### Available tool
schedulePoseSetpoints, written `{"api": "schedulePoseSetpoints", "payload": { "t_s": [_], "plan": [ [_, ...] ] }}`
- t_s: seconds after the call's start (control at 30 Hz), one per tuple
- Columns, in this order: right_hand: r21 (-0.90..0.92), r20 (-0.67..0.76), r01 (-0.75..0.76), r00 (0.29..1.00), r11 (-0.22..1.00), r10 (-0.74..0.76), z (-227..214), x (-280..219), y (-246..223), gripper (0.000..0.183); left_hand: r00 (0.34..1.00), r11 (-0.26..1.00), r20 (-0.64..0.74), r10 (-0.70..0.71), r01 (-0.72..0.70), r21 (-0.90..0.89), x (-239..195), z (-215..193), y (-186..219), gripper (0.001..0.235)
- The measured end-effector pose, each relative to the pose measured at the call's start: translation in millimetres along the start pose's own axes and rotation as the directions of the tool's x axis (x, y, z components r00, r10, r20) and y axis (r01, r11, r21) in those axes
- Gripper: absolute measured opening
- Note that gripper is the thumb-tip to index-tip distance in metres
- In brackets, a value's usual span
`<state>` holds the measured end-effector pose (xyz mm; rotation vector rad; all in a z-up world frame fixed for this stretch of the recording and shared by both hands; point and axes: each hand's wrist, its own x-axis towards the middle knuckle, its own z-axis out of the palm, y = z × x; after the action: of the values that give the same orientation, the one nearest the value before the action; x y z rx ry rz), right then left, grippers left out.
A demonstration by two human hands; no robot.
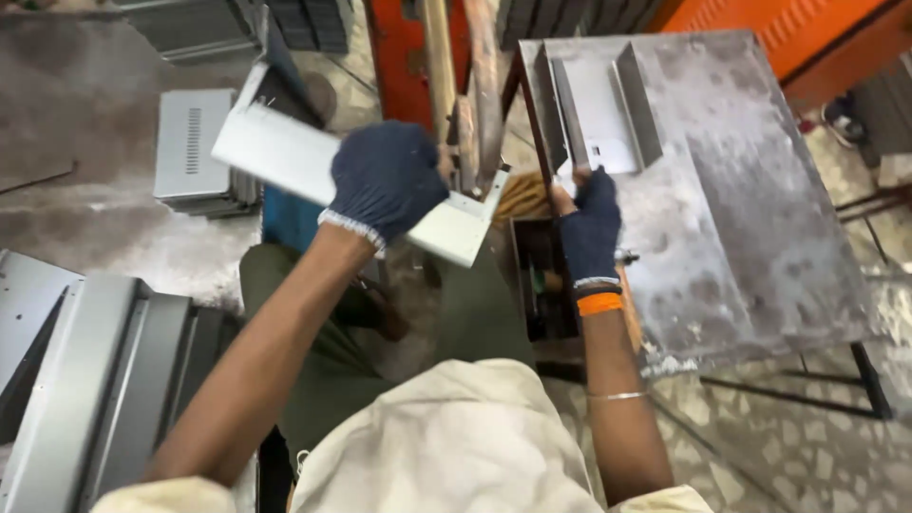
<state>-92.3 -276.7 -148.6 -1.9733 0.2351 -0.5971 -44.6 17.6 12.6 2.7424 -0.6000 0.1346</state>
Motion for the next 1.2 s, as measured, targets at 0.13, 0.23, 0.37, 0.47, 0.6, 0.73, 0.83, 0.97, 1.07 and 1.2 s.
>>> {"api": "schedulePoseSetpoints", "payload": {
  "t_s": [0.13,0.23,0.37,0.47,0.6,0.73,0.83,0.97,1.07,1.2],
  "plan": [
    [-0.826,-0.172,-0.319,0.928,0.466,0.331,-44,-41,132,0.095,0.996,0.998,-0.075,-0.051,0.054,0.034,-41,14,5,0.026],
    [-0.908,-0.176,-0.301,0.906,0.290,0.385,-59,-67,149,0.076,0.984,0.994,-0.137,-0.112,0.112,-0.010,-58,36,7,0.031],
    [-0.555,-0.135,-0.437,0.887,0.708,0.441,-71,-72,150,0.022,0.939,0.988,-0.309,-0.153,0.152,-0.027,-71,64,12,0.034],
    [0.031,0.067,-0.422,0.905,0.906,0.420,-67,-99,43,0.024,0.908,0.990,-0.396,-0.140,0.142,-0.026,-73,75,21,0.034],
    [0.423,0.203,-0.273,0.958,0.864,0.203,-55,-147,-68,0.022,0.887,0.971,-0.401,-0.230,0.235,-0.039,-70,81,32,0.038],
    [0.390,0.278,-0.366,0.922,0.845,0.271,-54,-153,-82,0.032,0.873,0.970,-0.430,-0.228,0.244,-0.019,-72,79,33,0.036],
    [0.453,0.157,-0.394,0.918,0.800,0.364,-50,-149,-80,0.027,0.873,0.943,-0.364,-0.325,0.330,-0.051,-72,77,36,0.040],
    [0.355,0.217,-0.313,0.944,0.881,0.248,-55,-140,-122,0.032,0.868,0.936,-0.351,-0.350,0.333,-0.111,-71,85,39,0.039],
    [0.271,0.241,-0.333,0.932,0.903,0.272,-64,-126,-99,0.017,0.873,0.933,-0.329,-0.361,0.344,-0.110,-70,84,40,0.039],
    [-0.265,0.182,-0.361,0.892,0.894,0.414,-88,-94,24,0.035,0.887,0.912,-0.215,-0.409,0.387,-0.138,-76,88,49,0.040]
  ]
}}
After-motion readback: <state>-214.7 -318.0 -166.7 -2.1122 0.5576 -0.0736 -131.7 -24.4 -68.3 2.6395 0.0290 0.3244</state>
